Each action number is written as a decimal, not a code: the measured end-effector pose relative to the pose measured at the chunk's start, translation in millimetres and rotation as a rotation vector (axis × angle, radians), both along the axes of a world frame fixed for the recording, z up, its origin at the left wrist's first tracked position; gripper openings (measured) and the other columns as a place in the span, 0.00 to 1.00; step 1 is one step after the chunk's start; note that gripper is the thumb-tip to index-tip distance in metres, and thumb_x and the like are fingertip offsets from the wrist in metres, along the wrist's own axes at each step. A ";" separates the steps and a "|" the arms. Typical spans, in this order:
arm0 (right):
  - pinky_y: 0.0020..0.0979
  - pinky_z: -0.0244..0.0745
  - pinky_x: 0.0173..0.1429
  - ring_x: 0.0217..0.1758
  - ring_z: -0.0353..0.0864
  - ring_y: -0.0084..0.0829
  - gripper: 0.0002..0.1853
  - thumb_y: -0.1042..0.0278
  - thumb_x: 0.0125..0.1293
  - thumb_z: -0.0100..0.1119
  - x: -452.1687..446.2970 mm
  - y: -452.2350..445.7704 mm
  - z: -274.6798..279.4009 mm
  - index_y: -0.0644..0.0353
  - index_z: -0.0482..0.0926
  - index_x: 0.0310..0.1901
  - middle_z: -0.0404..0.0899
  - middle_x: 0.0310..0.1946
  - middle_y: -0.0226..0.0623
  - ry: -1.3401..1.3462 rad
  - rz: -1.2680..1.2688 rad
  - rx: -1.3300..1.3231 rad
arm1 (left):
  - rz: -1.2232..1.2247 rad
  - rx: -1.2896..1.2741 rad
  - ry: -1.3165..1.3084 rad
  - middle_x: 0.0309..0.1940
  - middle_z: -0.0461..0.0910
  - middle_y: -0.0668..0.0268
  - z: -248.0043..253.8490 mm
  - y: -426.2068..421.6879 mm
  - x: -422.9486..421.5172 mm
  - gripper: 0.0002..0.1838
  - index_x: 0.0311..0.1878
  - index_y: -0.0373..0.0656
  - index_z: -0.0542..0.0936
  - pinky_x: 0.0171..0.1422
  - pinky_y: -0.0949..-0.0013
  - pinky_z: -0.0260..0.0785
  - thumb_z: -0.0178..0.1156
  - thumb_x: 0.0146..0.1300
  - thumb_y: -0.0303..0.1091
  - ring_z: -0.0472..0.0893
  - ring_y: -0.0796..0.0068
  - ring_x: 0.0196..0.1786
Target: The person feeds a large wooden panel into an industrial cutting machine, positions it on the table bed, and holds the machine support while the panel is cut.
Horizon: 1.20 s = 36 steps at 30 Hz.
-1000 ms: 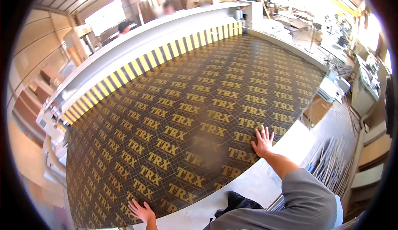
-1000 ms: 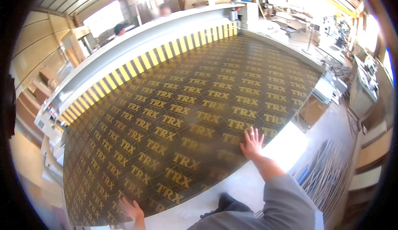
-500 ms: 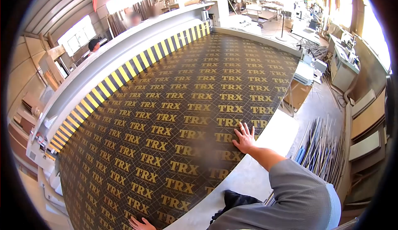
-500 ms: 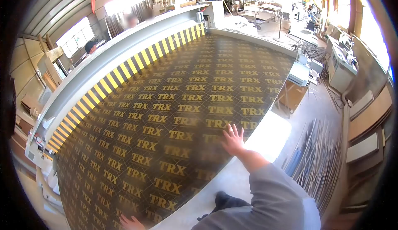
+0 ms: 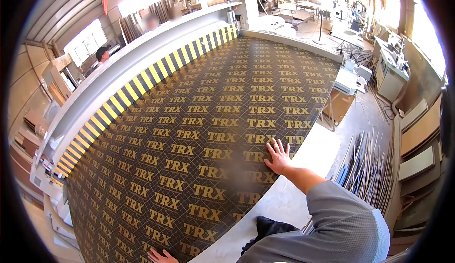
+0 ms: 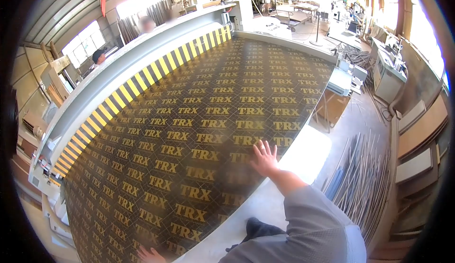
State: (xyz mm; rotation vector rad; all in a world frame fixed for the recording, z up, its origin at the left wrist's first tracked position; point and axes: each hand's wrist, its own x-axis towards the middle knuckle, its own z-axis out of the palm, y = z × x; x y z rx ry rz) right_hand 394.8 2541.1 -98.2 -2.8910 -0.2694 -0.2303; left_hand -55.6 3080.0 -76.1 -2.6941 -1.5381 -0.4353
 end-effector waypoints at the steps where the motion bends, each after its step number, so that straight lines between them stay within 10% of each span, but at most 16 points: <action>1: 0.71 0.28 0.89 0.94 0.38 0.49 0.39 0.37 0.74 0.59 0.5 -0.6 -0.6 0.45 0.70 0.82 0.46 0.91 0.43 0.017 0.005 -0.020 | -0.003 0.032 -0.017 0.86 0.62 0.49 -0.8 -0.6 0.5 0.37 0.83 0.51 0.73 0.86 0.30 0.48 0.46 0.83 0.65 0.62 0.41 0.85; 16: 0.75 0.26 0.88 0.94 0.39 0.48 0.38 0.38 0.74 0.60 0.0 -3.2 6.3 0.46 0.73 0.80 0.60 0.87 0.40 0.062 0.041 -0.009 | 0.060 -0.080 0.154 0.87 0.63 0.58 -0.4 3.3 1.2 0.36 0.81 0.63 0.76 0.83 0.15 0.34 0.44 0.81 0.71 0.52 0.41 0.90; 36: 0.75 0.36 0.88 0.92 0.43 0.60 0.45 0.39 0.74 0.60 -4.2 1.5 23.0 0.45 0.57 0.87 0.50 0.89 0.49 0.101 0.020 -0.052 | 0.056 -0.038 0.027 0.88 0.57 0.49 8.7 -8.5 4.3 0.40 0.87 0.56 0.65 0.83 0.22 0.49 0.50 0.80 0.66 0.56 0.38 0.87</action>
